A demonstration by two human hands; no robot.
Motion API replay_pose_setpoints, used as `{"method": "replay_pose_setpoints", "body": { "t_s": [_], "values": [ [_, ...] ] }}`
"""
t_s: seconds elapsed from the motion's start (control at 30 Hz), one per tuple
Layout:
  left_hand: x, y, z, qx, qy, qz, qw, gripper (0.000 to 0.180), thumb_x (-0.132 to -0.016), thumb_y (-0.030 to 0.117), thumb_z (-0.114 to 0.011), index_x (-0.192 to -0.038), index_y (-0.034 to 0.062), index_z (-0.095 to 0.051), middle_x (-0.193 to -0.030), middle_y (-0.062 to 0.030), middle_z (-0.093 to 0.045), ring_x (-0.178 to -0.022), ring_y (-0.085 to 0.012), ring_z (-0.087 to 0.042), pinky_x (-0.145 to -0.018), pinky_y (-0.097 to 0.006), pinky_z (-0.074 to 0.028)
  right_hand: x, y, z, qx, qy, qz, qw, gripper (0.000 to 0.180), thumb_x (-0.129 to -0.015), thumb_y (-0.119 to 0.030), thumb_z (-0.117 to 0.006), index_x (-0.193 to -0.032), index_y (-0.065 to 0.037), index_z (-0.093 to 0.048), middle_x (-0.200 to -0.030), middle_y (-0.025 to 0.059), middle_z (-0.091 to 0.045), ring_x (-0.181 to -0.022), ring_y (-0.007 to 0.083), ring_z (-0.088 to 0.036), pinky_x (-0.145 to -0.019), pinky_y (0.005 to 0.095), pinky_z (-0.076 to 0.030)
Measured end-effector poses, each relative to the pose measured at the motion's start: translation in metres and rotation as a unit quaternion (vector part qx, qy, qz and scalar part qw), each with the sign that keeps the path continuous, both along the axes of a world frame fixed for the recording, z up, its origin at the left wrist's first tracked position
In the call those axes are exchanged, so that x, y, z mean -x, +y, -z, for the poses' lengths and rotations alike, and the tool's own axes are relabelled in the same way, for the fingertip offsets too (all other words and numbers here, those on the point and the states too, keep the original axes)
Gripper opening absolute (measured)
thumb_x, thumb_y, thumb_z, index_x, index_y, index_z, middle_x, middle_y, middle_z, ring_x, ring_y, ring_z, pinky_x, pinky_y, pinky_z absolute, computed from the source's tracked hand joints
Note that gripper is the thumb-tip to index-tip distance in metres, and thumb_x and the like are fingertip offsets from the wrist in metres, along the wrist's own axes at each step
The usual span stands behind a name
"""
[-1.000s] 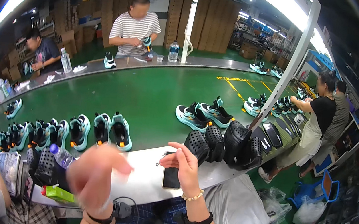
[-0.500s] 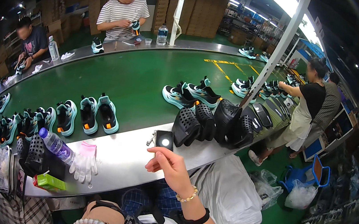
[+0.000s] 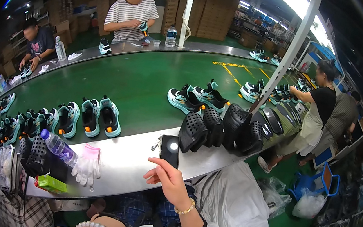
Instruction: Manually assemble and check components of athletic shoes on a factory production line.
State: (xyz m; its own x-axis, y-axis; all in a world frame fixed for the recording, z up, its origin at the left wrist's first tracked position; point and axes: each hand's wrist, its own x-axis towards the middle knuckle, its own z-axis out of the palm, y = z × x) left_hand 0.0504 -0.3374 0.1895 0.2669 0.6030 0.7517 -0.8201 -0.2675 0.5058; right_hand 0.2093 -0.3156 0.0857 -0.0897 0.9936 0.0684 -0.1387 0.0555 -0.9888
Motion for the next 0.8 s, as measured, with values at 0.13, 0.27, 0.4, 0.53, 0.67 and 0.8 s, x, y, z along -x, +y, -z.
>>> {"method": "replay_pose_setpoints", "body": {
  "t_s": [0.13,0.27,0.4,0.53,0.67,0.8],
  "values": [
    [-0.002,0.018,0.013,0.009,0.027,-0.008,1.0,0.013,-0.083,0.011,-0.061,-0.082,-0.0023,-0.061,-0.092,-0.0168,-0.065,-0.088,-0.0329,-0.062,-0.079,-0.04,-0.051,-0.013,0.001,0.011,0.014,0.023,0.016,1.0,0.032,-0.101,-0.016,-0.035,-0.124,-0.001,-0.052,-0.09,0.0093,-0.068,-0.075,0.0123,-0.065,-0.07,0.0242,-0.052],
    [-0.004,0.039,0.022,0.071,0.181,-0.098,0.976,0.013,-0.085,0.008,-0.057,-0.084,-0.0044,-0.059,-0.085,-0.0142,-0.063,-0.081,-0.0265,-0.062,-0.077,-0.035,-0.05,-0.025,0.01,0.003,-0.046,-0.013,0.077,0.996,0.027,-0.099,-0.011,-0.042,-0.119,0.0,-0.056,-0.089,0.0084,-0.068,-0.074,0.0112,-0.064,-0.07,0.0241,-0.053],
    [-0.012,0.064,0.059,0.245,0.255,-0.177,0.918,0.017,-0.083,-0.002,-0.062,-0.1,-0.0033,-0.058,-0.087,-0.007,-0.064,-0.082,-0.0121,-0.063,-0.077,-0.024,-0.048,-0.017,0.021,-0.044,-0.184,-0.164,0.152,0.957,0.018,-0.089,-0.002,-0.056,-0.103,0.001,-0.067,-0.079,0.0092,-0.068,-0.07,0.0137,-0.065,-0.066,0.0244,-0.052],
    [-0.024,0.063,0.063,0.212,0.276,-0.203,0.915,0.022,-0.079,-0.006,-0.065,-0.1,-0.003,-0.06,-0.087,-0.0074,-0.064,-0.083,-0.0142,-0.063,-0.078,-0.025,-0.048,-0.015,0.026,-0.058,-0.313,-0.311,0.188,0.878,0.016,-0.077,-0.001,-0.069,-0.093,0.0,-0.07,-0.069,0.0089,-0.066,-0.06,0.0164,-0.063,-0.055,0.026,-0.048],
    [-0.018,0.06,0.065,0.166,0.207,-0.182,0.947,0.02,-0.075,-0.007,-0.066,-0.094,-0.0033,-0.064,-0.089,-0.0104,-0.065,-0.084,-0.0168,-0.062,-0.078,-0.027,-0.047,-0.009,0.029,-0.058,-0.43,-0.308,0.196,0.826,0.019,-0.069,-0.008,-0.078,-0.085,-0.002,-0.069,-0.063,0.0059,-0.062,-0.054,0.0166,-0.06,-0.049,0.0261,-0.045],
    [-0.015,0.053,0.062,0.15,0.181,-0.169,0.957,0.021,-0.071,-0.007,-0.068,-0.091,-0.0036,-0.065,-0.087,-0.0114,-0.066,-0.082,-0.0183,-0.062,-0.076,-0.028,-0.047,-0.01,0.028,-0.062,-0.476,-0.28,0.178,0.814,0.02,-0.068,-0.008,-0.078,-0.084,-0.001,-0.069,-0.061,0.0043,-0.061,-0.051,0.0162,-0.058,-0.047,0.0257,-0.044]
  ]
}}
